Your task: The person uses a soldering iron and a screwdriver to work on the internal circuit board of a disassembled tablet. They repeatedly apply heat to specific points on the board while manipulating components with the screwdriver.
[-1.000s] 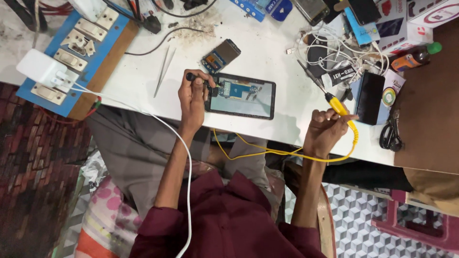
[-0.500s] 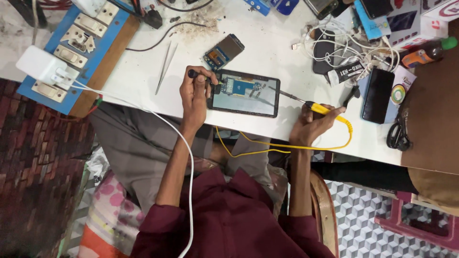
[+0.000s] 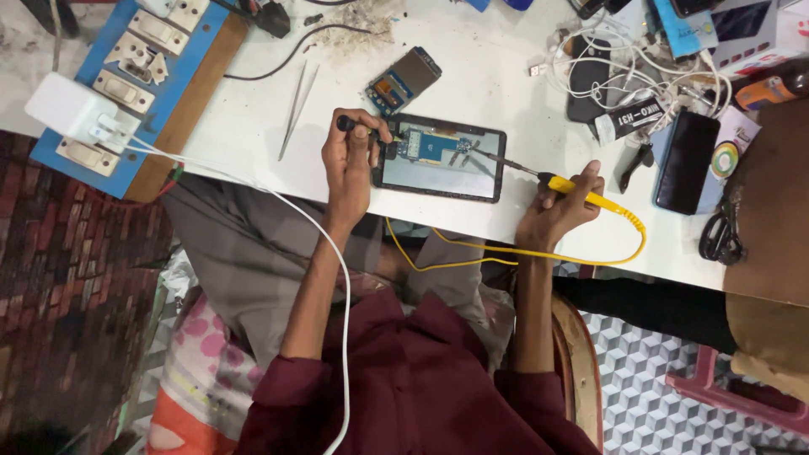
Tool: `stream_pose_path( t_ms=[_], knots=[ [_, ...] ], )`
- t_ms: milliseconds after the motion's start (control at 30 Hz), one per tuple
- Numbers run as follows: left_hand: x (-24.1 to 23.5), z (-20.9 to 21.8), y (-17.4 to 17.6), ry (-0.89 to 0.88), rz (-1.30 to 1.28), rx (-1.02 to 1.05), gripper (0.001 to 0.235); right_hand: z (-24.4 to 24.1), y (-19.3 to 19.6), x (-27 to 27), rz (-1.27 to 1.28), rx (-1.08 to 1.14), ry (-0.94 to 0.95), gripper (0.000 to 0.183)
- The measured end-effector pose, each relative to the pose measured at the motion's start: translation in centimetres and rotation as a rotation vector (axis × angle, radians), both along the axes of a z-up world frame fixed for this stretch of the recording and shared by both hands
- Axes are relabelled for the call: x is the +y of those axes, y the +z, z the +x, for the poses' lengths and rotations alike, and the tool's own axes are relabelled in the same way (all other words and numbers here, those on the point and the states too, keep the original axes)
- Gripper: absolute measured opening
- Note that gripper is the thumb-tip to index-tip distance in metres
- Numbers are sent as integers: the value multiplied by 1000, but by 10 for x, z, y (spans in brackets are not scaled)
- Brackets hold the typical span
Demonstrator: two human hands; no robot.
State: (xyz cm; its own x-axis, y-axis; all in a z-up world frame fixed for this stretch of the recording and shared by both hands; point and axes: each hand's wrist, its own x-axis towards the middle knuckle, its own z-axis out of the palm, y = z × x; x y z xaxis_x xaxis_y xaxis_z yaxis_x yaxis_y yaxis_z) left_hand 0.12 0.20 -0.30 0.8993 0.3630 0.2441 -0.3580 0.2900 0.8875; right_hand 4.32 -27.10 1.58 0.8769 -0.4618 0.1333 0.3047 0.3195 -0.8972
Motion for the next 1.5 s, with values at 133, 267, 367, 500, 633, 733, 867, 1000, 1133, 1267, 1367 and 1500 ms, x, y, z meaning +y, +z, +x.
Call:
stream_pose_path(
  t_ms=[133, 267, 367, 500, 633, 733, 867, 1000, 1133, 1267, 1367, 1500],
  knots=[
    [1, 6, -3, 11, -18, -33, 35, 1, -3, -4, 87, 84, -71, 43],
    [2, 5, -5, 0, -32, -6, 35, -2, -10, -9, 162, 42, -75, 44],
    [1, 5, -3, -13, -37, -20, 36, -3, -12, -10, 126, 32, -43, 45],
    [0, 2, -2, -6, -29, 17, 36, -5, -13, -10, 109, 42, -8, 45],
    [0, 3, 0, -7, -16, -11, 37, -3, -10, -10, 125, 68, -45, 45],
    [1, 2, 2, -1, -2, -22, 37, -2, -10, -7, 132, 89, -72, 47],
    [1, 2, 1, -1, 5, -14, 37, -2, -7, -6, 109, 171, -112, 48],
    [1, 2, 1, -1, 1, -20, 37, -2, -4, -3, 89, 176, -121, 50],
    [1, 2, 0, -1, 2, -22, 37, -2, -1, -1, 73, 172, -116, 49],
    [1, 3, 1, 0, -1, -7, 38, -4, -1, 1, 45, 161, -131, 47],
    [1, 3, 2, 10, -1, -15, 39, -5, -1, 2, 3, 123, -128, 47],
    [0, 5, 4, 45, -9, -28, 37, -5, -1, 4, -33, 33, -111, 45]
  ],
)
